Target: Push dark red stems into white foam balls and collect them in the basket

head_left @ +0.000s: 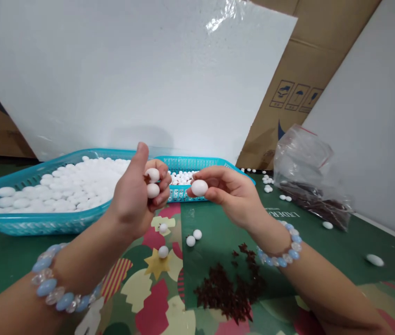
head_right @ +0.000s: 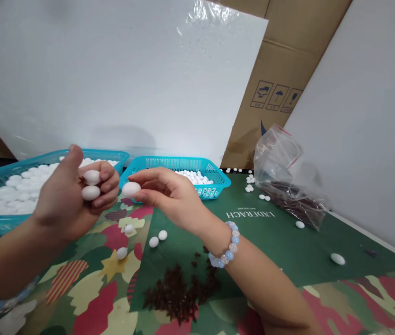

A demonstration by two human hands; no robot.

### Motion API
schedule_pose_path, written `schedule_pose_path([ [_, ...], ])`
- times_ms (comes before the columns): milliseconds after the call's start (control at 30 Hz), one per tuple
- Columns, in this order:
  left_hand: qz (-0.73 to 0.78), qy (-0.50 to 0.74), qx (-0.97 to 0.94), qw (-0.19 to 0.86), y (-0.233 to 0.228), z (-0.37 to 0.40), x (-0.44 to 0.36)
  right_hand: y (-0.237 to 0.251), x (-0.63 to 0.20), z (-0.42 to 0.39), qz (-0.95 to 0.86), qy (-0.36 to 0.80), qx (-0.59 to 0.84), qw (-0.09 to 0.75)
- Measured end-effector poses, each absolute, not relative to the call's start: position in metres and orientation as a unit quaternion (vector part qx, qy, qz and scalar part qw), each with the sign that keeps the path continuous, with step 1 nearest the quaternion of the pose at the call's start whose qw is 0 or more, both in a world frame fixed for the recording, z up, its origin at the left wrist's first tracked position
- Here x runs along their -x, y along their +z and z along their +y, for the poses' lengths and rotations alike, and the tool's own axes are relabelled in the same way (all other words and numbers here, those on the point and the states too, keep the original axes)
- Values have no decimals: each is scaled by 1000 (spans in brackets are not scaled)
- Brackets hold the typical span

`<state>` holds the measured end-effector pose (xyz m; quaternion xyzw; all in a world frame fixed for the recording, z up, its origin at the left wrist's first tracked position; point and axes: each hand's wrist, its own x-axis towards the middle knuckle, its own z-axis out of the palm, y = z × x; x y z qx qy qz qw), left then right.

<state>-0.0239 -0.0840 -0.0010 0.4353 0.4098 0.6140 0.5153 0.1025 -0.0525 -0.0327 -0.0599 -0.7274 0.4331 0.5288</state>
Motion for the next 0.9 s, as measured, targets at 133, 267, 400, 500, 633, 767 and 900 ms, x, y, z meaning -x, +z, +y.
schedule_pose_path([
  [133, 421, 611, -431, 514, -1, -82, 24, -32, -103, -54, -742, 395, 64, 537],
  [267, 437, 612, -448, 484, -5, -81, 22, -31, -104, -55, -748, 388, 39, 538],
  [400, 450, 588, -501, 448, -9, -81, 23, -32, -105, -53, -763, 359, 54, 535],
  [500, 452, 581, -519, 435, -9, -80, 23, -32, -106, -52, -768, 335, 53, 543],
  [633, 467, 576, -526, 417, -9, -79, 24, -33, -105, -51, -765, 320, 34, 558],
  [767, 469, 588, -513, 414, -7, -80, 25, -31, -105, -51, -754, 350, 68, 551],
  [900, 450, 641, -477, 400, 1, -83, 28, -26, -110, -49, -793, 397, 143, 439],
])
